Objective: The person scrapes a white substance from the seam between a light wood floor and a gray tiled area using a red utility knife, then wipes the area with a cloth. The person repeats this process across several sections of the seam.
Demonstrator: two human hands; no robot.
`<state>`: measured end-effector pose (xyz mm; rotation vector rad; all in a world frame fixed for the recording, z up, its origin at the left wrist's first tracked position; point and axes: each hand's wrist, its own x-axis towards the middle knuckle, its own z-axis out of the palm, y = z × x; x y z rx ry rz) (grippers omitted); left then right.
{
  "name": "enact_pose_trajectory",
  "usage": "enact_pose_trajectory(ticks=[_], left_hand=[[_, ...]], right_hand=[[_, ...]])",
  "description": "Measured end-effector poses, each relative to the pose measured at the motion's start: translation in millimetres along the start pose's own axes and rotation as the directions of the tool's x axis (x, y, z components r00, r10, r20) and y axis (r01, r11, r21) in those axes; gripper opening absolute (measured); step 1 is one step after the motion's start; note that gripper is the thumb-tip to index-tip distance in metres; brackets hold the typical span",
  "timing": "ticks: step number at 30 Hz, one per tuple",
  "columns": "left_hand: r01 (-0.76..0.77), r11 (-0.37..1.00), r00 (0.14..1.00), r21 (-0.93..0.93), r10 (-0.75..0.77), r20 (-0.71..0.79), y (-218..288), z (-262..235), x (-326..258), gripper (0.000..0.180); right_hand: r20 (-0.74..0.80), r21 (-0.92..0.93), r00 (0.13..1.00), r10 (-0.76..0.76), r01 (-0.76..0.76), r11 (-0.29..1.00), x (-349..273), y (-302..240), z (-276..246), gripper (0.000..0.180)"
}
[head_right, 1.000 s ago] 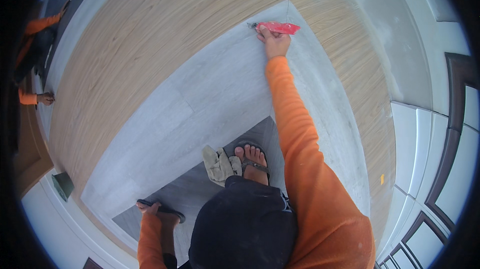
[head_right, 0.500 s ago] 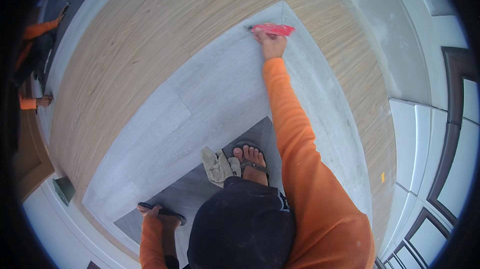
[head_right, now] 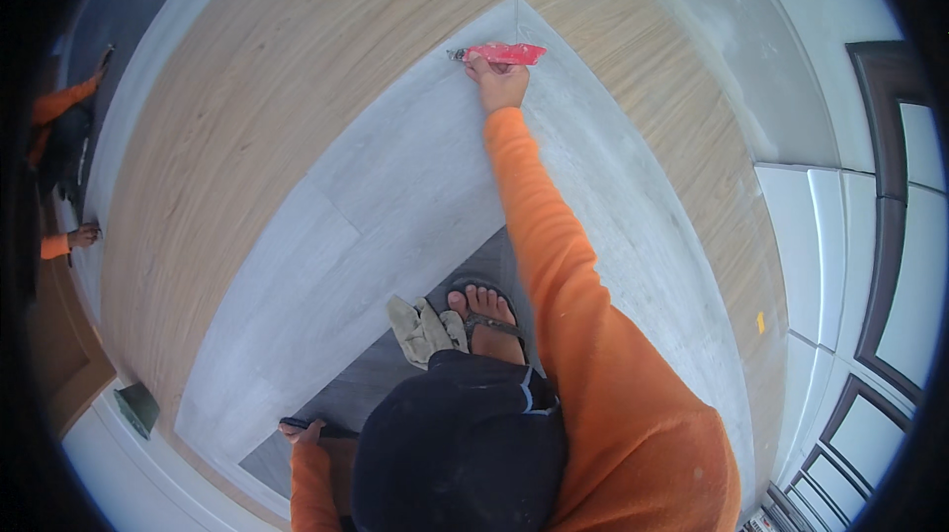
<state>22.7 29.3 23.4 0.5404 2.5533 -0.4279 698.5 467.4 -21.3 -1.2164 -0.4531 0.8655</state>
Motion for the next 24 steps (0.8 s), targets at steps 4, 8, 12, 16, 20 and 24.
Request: enact_pose_trajectory(ticks=[4, 8, 12, 16, 20, 24], left_hand=[[0.003, 1.000, 1.000, -0.020, -0.003, -0.009, -4.1, 3.1, 2.3, 0.150], [-0.053, 0.994, 0.999, -0.096, 0.053, -0.001, -11.3, 7.0, 6.5, 0.152], [-0.041, 0.998, 0.999, -0.051, 0.041, -0.017, -15.1, 9.8, 7.1, 0.153], [-0.100, 0.987, 0.995, -0.128, 0.099, -0.018, -19.2, 10.7, 1.4, 0.150], [-0.118, 0.973, 0.993, -0.200, 0.116, -0.023, -27.9, 14.4, 0.1, 0.148], [-0.110, 0.969, 0.993, -0.222, 0.116, 0.011, -36.5, 19.5, 8.8, 0.152]], right_hand=[[0.186, -0.084, 0.982, 0.016, 0.000, 0.996, -3.2, -4.4, -5.1, 0.023], [0.075, -0.051, 0.992, 0.104, -0.101, 0.994, -3.8, -10.0, -10.9, 0.025], [0.108, -0.026, 0.991, 0.080, -0.078, 0.997, -3.5, -8.1, -9.0, 0.028], [0.033, 0.099, 0.996, 0.083, -0.086, 0.991, -8.9, -5.2, -14.6, 0.034], [-0.180, 0.363, 0.973, 0.144, -0.070, 0.929, -13.6, -11.7, -42.2, 0.038], [-0.224, 0.335, 0.961, 0.162, -0.081, 0.939, -11.3, -25.3, -74.1, 0.033]])
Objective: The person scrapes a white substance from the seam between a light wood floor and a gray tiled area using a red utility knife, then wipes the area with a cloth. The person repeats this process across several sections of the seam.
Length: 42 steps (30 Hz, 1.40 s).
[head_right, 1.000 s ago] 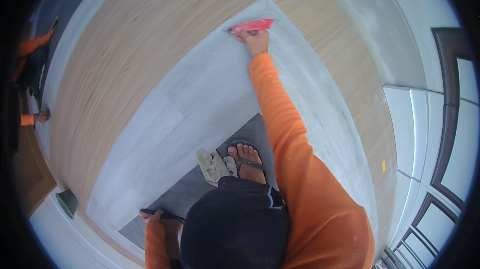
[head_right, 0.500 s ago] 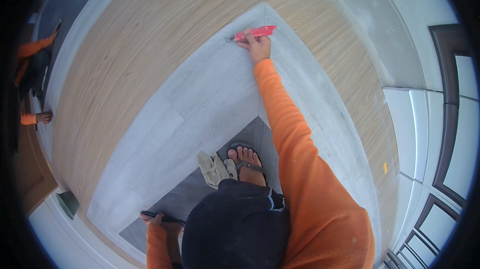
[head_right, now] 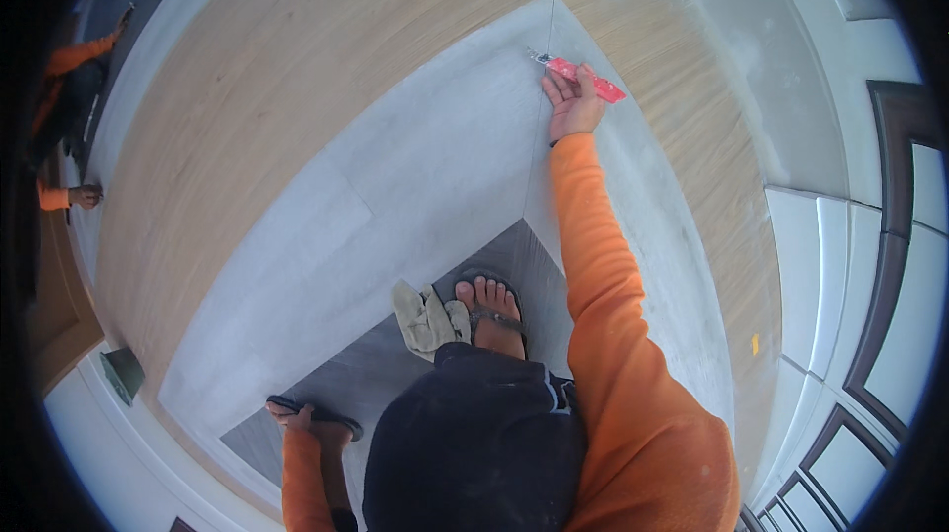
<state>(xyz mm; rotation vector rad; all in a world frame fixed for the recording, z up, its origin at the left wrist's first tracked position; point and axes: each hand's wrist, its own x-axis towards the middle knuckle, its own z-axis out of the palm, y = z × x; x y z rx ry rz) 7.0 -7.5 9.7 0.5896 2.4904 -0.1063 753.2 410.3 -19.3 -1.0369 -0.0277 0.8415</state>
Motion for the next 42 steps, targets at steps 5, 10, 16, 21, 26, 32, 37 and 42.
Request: enact_pose_trajectory(ticks=[5, 10, 16, 21, 26, 32, 37, 42], left_hand=[[-0.095, 0.993, 0.994, 0.068, 0.098, -0.049, -5.0, 1.3, 7.8, 0.150], [0.007, 0.993, 1.000, 0.117, -0.004, -0.026, -7.4, 2.1, 10.0, 0.149], [-0.032, 0.993, 0.999, 0.114, 0.035, -0.020, -9.0, 1.8, 13.8, 0.151], [0.002, 0.987, 1.000, 0.161, -0.002, -0.003, -8.1, -1.1, 12.8, 0.147], [-0.057, 0.989, 0.997, 0.138, 0.063, -0.041, -28.3, 8.0, 26.0, 0.149], [-0.147, 0.979, 0.987, 0.144, 0.154, -0.041, -38.8, 7.2, 36.9, 0.150], [0.020, 0.994, 1.000, 0.107, -0.019, -0.010, -17.8, 0.6, 21.3, 0.151], [-0.116, 0.988, 0.990, 0.100, 0.124, -0.075, -19.7, 1.7, 24.2, 0.149]], right_hand=[[0.127, -0.231, 0.989, 0.069, -0.038, 0.972, -3.8, -27.2, -19.4, 0.037], [0.245, -0.365, 0.932, 0.268, -0.167, 0.916, -35.5, -41.1, -35.5, 0.032], [0.378, -0.595, 0.806, 0.456, -0.166, 0.786, -82.9, -35.5, -40.7, 0.024], [0.382, -0.602, 0.715, 0.586, -0.288, 0.745, -91.7, -42.0, -39.7, 0.025], [0.406, -0.711, 0.800, 0.441, -0.027, 0.703, -91.8, -59.0, -47.7, 0.024], [0.389, -0.766, 0.805, 0.448, 0.013, 0.643, -113.8, -67.3, -63.6, 0.027], [0.414, -0.869, 0.796, 0.442, 0.200, 0.453, -118.0, -62.5, -69.3, 0.034], [0.343, -0.755, 0.850, 0.400, -0.004, 0.656, -122.6, -53.3, -69.3, 0.039]])
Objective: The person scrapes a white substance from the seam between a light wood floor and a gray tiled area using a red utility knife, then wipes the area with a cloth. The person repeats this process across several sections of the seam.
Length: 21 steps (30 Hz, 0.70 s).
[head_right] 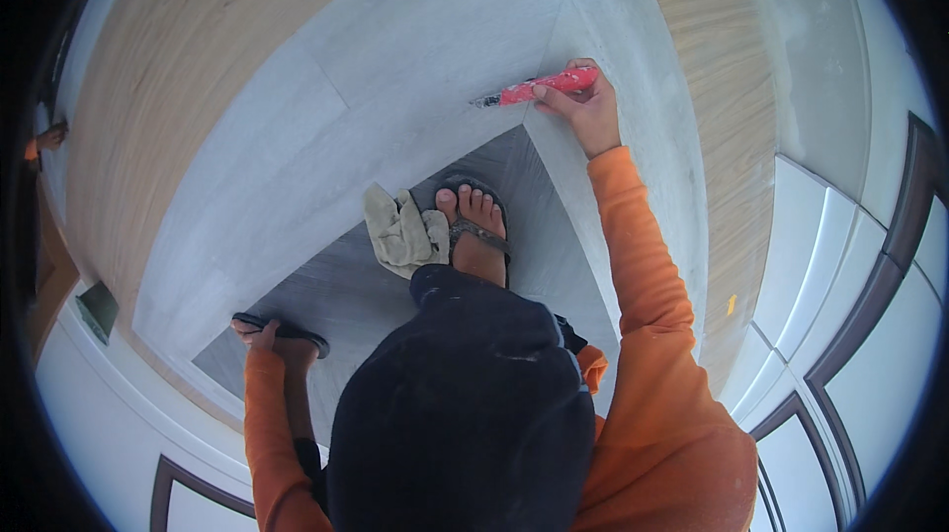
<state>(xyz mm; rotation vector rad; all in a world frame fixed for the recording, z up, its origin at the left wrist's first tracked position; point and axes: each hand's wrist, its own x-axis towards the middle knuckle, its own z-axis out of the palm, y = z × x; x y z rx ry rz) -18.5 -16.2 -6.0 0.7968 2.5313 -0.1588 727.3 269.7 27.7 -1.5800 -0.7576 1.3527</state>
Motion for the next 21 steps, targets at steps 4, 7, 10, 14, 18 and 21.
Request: enact_pose_trajectory(ticks=[4, 7, 10, 14, 18, 21], left_hand=[[0.028, 0.995, 0.999, 0.101, -0.032, 0.039, -12.1, 1.7, 6.5, 0.148], [0.031, 0.995, 0.999, 0.091, -0.033, 0.020, -13.0, 2.5, 5.7, 0.148], [0.061, 0.995, 0.998, 0.075, -0.062, 0.009, -10.9, 3.1, 2.8, 0.147], [0.044, 0.997, 0.999, 0.070, -0.045, 0.011, -13.2, 5.9, 4.3, 0.145], [0.017, 1.000, 1.000, 0.018, -0.017, -0.007, -19.1, 9.3, 8.1, 0.145], [0.025, 0.999, 1.000, 0.047, -0.026, 0.008, -15.6, 7.3, 5.8, 0.149]], right_hand=[[-0.033, 0.179, 0.998, 0.054, -0.047, 0.983, -4.6, -0.9, 8.9, 0.042], [-0.064, 0.137, 0.994, 0.093, -0.084, 0.987, -6.0, -4.5, 14.2, 0.042], [-0.103, 0.090, 0.986, 0.133, -0.124, 0.988, -6.3, -5.8, 19.9, 0.042], [-0.088, 0.054, 0.991, 0.104, -0.100, 0.994, -7.1, -3.0, 26.8, 0.043], [-0.155, 0.147, 0.983, 0.094, -0.071, 0.987, -7.7, -2.7, 26.8, 0.044], [-0.051, 0.050, 0.986, 0.156, -0.154, 0.987, -8.1, -3.8, 25.2, 0.045]])
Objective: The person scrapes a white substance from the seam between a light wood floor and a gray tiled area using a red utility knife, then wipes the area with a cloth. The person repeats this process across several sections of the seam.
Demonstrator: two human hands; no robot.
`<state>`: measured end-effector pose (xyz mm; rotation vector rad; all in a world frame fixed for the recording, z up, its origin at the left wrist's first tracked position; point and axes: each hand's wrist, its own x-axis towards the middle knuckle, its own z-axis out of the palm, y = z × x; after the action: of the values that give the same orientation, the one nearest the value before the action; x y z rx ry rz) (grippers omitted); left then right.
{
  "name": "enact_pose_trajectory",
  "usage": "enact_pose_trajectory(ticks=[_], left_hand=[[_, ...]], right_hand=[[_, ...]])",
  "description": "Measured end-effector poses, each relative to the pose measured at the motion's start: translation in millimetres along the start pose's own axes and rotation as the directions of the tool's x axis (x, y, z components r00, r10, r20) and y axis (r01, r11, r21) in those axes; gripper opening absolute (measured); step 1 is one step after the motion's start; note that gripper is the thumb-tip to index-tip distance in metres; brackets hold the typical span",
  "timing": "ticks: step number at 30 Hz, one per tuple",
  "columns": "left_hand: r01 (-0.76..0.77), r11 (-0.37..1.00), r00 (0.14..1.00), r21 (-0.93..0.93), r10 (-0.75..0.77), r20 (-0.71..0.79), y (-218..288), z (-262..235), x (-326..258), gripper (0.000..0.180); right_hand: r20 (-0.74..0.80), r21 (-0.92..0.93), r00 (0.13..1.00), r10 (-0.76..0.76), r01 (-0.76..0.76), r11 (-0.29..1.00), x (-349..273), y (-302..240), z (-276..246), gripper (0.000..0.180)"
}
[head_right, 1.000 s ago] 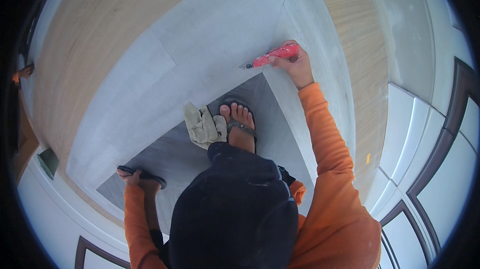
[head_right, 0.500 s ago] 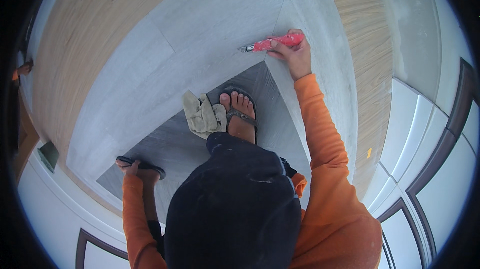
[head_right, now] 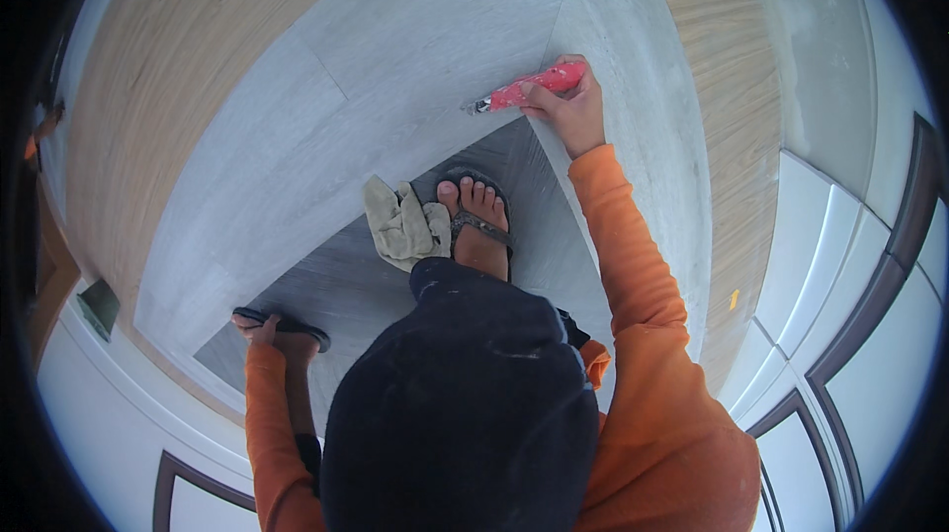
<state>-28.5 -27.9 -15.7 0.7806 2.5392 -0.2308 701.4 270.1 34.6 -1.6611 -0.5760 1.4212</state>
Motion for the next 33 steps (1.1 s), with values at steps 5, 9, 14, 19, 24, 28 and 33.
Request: enact_pose_trajectory(ticks=[5, 9, 14, 19, 24, 28, 33], left_hand=[[0.029, 0.995, 0.999, -0.092, -0.025, 0.040, 21.9, -10.0, -14.8, 0.151], [0.078, 0.994, 0.996, -0.078, -0.074, 0.046, 33.3, -15.7, -23.3, 0.151], [0.046, 0.999, 0.997, -0.028, -0.044, 0.060, 22.6, -12.5, -16.3, 0.151], [0.022, 0.999, 1.000, 0.027, -0.023, 0.010, -0.4, 0.1, -2.2, 0.150], [-0.002, 1.000, 1.000, 0.023, 0.002, -0.016, -8.0, 6.1, 5.8, 0.148], [0.026, 1.000, 1.000, 0.003, -0.026, 0.015, 7.5, -2.9, -4.0, 0.148], [0.173, 0.985, 0.981, -0.008, -0.171, 0.096, 32.3, -16.7, -21.6, 0.148]], right_hand=[[-0.064, 0.042, 0.996, -0.055, 0.058, 0.997, 0.3, -0.5, 0.3, 0.044], [-0.019, -0.123, 0.993, -0.115, 0.112, 0.986, 0.3, -1.0, 1.5, 0.043], [-0.056, -0.012, 0.993, -0.105, 0.104, 0.994, -0.3, -1.6, 3.2, 0.043], [-0.043, -0.045, 0.989, -0.141, 0.139, 0.989, -1.7, 2.1, 3.0, 0.043], [-0.039, -0.083, 0.988, -0.152, 0.148, 0.985, -2.7, 0.6, -4.2, 0.043], [-0.101, 0.040, 0.995, -0.024, 0.028, 0.999, -3.0, -4.2, -4.6, 0.043], [-0.133, 0.032, 0.985, -0.109, 0.114, 0.993, -7.4, 1.6, 7.3, 0.044]])
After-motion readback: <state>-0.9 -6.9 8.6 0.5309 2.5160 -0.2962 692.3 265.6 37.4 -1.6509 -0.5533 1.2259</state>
